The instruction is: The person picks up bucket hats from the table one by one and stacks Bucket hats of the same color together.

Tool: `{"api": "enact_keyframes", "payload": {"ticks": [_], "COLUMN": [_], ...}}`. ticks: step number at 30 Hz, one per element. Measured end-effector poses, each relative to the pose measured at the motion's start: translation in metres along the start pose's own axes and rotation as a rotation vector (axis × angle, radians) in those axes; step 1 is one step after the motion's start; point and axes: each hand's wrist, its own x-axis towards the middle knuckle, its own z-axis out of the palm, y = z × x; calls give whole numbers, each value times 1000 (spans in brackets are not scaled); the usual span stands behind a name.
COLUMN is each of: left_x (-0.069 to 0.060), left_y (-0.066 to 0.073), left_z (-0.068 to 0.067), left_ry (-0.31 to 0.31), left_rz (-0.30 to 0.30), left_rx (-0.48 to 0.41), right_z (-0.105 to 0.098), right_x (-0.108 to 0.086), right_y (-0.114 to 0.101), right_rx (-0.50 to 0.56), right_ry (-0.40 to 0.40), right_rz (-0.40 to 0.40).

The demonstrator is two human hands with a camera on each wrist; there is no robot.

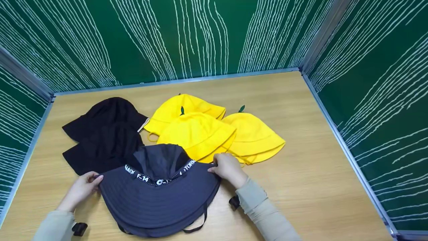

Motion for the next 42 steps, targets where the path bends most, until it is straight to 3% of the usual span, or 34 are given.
{"api": "enact_keyframes", "payload": {"ticks": [19, 25, 29, 34, 38, 42], "left_x": [-4, -5, -6, -10, -15, -21], "left_y": [3, 11, 25, 57, 80, 99], "left_z": [-1, -8, -6, 1, 9, 21], "left_ry": [-7, 80, 196, 323, 325, 278], "left_rz": [-25, -12, 60, 178, 259, 286], "left_rx": [47, -30, -120, -287, -404, -492], "right_z": [3, 4, 4, 3, 3, 3], "right_x": [-1, -3, -4, -6, -7, -7], "right_y": [14, 18, 20, 21, 21, 22], "right_rx": [91, 150, 166, 185, 205, 218], "right_ry": [-60, -35, -32, -22, -10, 2], "right_rz": [-10, -12, -11, -3, -14, -15]}}
